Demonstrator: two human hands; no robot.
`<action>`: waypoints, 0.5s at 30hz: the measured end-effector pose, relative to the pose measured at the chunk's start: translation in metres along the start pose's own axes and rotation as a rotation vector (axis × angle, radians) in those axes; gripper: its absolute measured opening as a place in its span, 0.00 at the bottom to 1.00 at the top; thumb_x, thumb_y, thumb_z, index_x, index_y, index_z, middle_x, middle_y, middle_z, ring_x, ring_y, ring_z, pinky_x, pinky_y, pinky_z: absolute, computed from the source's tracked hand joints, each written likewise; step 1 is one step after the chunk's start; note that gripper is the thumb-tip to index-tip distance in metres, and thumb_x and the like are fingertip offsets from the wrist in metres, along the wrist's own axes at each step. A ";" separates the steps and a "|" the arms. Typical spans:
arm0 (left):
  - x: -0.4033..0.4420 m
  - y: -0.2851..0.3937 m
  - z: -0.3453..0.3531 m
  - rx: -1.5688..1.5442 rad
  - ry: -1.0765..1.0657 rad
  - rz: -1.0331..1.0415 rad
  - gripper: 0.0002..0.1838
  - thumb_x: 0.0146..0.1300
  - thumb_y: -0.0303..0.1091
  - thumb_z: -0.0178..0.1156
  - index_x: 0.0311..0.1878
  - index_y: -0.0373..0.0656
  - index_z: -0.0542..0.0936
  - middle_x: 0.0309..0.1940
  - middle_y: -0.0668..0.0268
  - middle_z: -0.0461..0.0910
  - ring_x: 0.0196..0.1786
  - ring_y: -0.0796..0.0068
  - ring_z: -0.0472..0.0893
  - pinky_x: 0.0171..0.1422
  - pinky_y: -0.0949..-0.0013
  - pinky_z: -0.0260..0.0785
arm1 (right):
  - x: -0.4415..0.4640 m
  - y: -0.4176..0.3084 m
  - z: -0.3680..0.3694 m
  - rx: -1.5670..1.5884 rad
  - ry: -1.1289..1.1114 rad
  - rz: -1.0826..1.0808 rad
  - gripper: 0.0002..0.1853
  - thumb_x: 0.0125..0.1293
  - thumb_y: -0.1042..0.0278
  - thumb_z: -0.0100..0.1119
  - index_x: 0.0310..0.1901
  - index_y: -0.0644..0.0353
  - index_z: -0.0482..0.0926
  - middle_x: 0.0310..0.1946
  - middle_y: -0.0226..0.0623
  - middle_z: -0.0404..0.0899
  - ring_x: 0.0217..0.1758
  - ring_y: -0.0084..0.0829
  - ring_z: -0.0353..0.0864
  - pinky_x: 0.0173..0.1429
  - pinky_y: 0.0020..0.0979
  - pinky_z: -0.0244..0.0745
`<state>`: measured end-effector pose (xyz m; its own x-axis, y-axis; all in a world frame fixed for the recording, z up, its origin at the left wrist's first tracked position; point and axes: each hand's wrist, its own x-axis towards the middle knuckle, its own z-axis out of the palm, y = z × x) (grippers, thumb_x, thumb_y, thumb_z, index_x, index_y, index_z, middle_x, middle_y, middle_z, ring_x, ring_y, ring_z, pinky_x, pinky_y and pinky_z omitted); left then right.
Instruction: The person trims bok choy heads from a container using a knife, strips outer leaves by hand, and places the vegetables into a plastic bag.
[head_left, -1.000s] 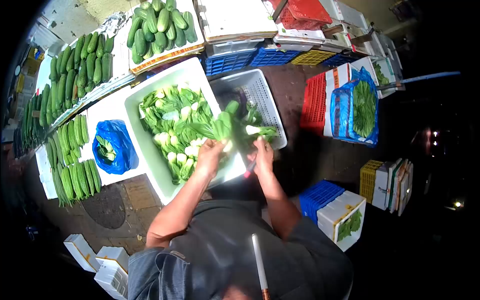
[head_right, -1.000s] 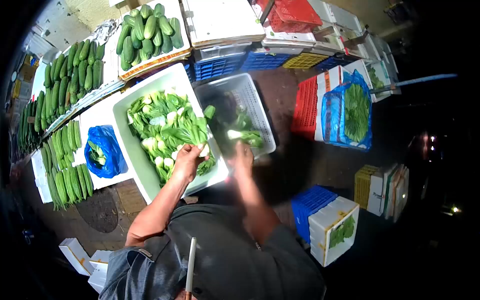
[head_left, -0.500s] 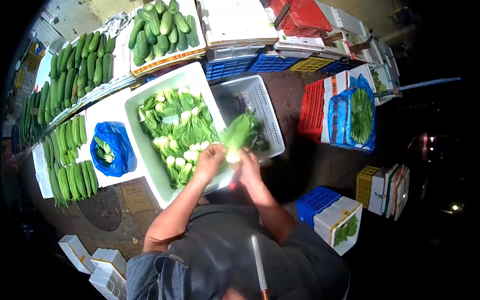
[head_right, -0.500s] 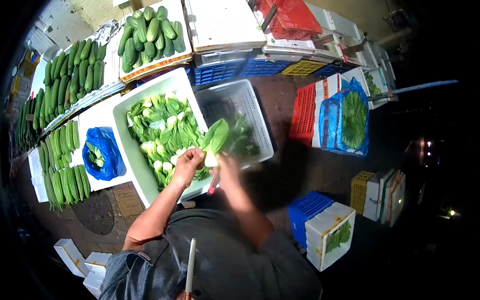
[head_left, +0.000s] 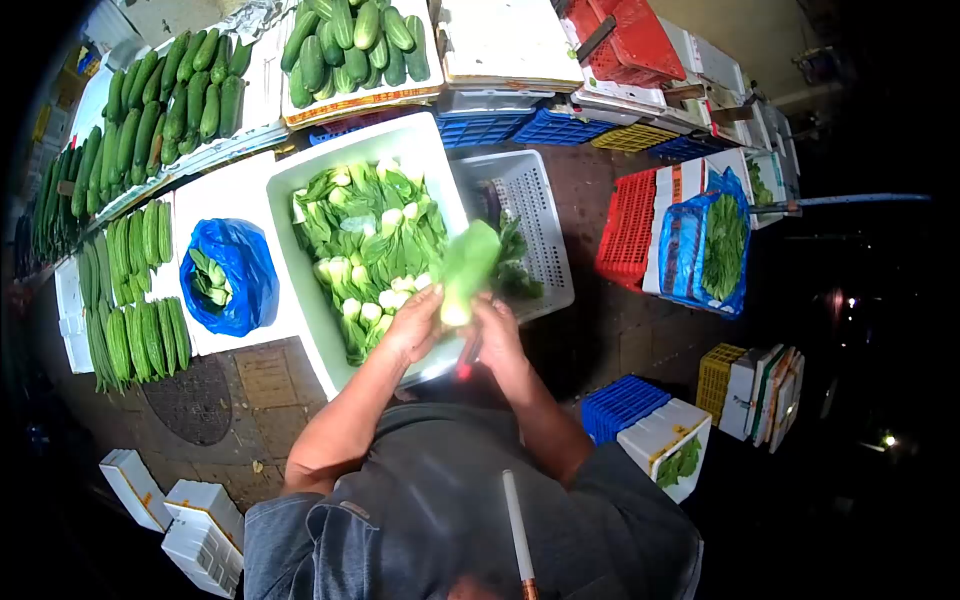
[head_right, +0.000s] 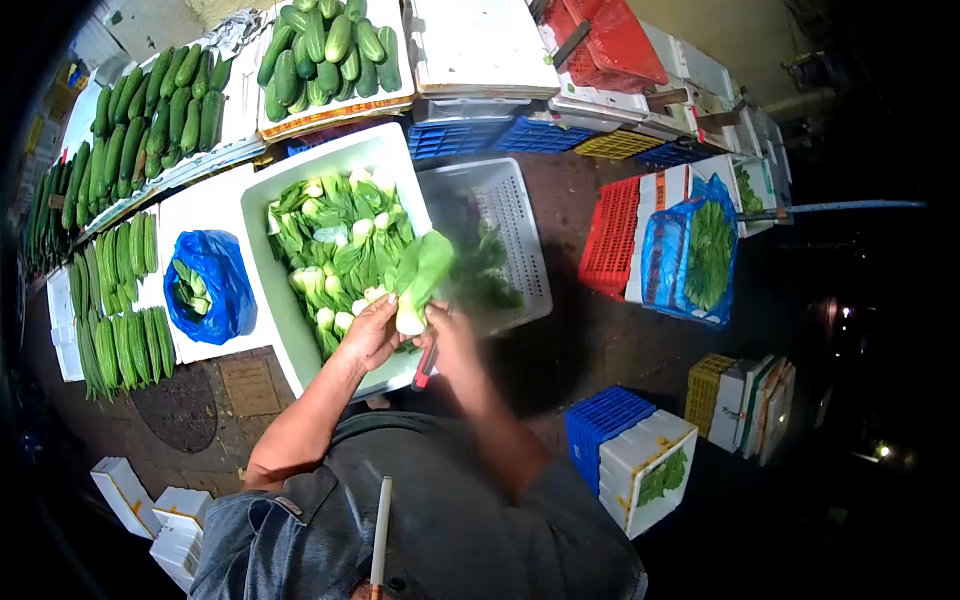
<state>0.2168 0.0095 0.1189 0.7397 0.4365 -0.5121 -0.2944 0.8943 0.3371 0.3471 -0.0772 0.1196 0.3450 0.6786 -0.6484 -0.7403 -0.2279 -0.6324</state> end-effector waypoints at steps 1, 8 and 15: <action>-0.003 0.005 -0.001 -0.009 -0.004 0.001 0.19 0.79 0.44 0.50 0.62 0.42 0.73 0.54 0.60 0.81 0.53 0.65 0.81 0.54 0.58 0.77 | 0.002 0.005 0.002 -0.024 -0.013 -0.036 0.13 0.72 0.68 0.55 0.52 0.67 0.76 0.33 0.37 0.82 0.24 0.23 0.77 0.31 0.28 0.77; -0.016 0.030 -0.007 -0.022 -0.023 0.006 0.13 0.75 0.33 0.56 0.60 0.41 0.74 0.55 0.61 0.80 0.54 0.68 0.82 0.55 0.59 0.78 | -0.008 0.004 0.030 -0.047 0.076 -0.222 0.11 0.72 0.70 0.54 0.49 0.69 0.77 0.32 0.36 0.80 0.24 0.22 0.74 0.32 0.28 0.77; -0.016 0.037 -0.021 0.432 -0.100 0.097 0.21 0.69 0.27 0.63 0.64 0.37 0.74 0.49 0.65 0.83 0.48 0.75 0.82 0.51 0.71 0.77 | -0.004 0.001 0.036 -0.310 -0.017 -0.203 0.10 0.72 0.66 0.58 0.45 0.65 0.80 0.27 0.28 0.77 0.24 0.17 0.70 0.32 0.24 0.68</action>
<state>0.1814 0.0379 0.1224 0.7822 0.4856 -0.3904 -0.1010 0.7172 0.6895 0.3245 -0.0547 0.1365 0.4556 0.7424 -0.4912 -0.4470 -0.2864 -0.8474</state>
